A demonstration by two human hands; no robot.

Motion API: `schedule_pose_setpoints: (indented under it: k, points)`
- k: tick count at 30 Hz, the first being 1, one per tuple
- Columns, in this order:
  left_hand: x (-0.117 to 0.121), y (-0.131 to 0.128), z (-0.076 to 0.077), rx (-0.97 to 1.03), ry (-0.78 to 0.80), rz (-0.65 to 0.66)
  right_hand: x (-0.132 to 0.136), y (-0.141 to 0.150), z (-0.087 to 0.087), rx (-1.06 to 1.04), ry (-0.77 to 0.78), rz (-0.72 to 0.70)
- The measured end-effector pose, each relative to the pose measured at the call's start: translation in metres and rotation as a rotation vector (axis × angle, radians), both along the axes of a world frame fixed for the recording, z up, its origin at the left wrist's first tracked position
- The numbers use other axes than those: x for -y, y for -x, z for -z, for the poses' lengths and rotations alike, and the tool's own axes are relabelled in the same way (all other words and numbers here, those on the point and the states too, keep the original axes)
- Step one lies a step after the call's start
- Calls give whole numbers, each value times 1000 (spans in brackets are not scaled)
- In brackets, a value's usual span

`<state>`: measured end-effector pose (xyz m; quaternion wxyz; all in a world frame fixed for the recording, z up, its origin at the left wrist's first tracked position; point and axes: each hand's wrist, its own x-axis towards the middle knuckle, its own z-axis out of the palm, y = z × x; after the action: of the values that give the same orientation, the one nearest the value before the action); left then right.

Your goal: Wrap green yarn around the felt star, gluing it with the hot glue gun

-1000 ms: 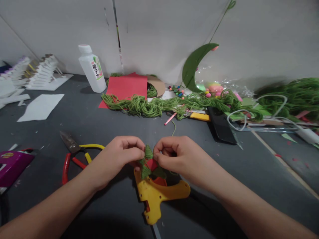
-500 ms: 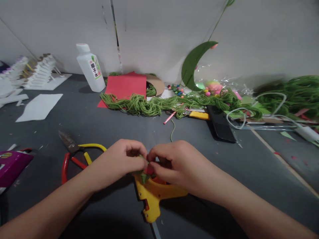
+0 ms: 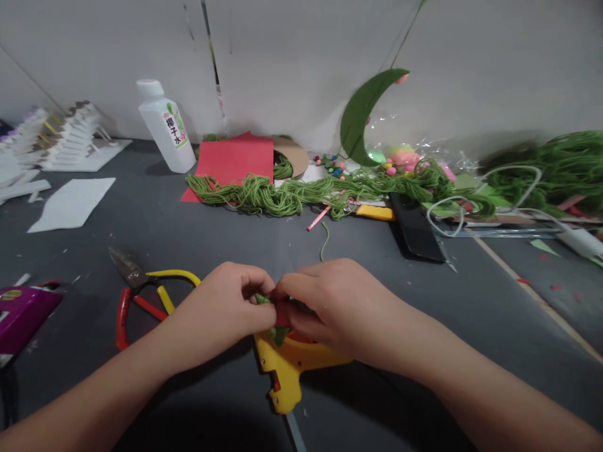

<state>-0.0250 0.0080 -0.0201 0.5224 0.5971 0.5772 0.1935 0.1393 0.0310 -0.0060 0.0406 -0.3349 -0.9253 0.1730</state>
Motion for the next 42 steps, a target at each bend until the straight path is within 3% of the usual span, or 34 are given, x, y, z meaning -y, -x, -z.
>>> schedule_pose_setpoints:
  k: [7,16,20,24,37,42]
  points:
    - [-5,8,8,153,149,86,-7,-12,-6,-54,238,-13]
    - [-3,10,17,-14,43,128,-5,-6,-4,4,147,-15]
    - [-4,9,18,52,80,130,-6,-4,-4,12,119,-4]
    - [-4,7,18,155,159,126,-6,-6,-4,-24,187,-9]
    - [-7,6,10,245,235,128,-8,-11,-7,-55,268,-28]
    - [-9,5,11,266,226,19,-9,-13,-8,-51,274,-3]
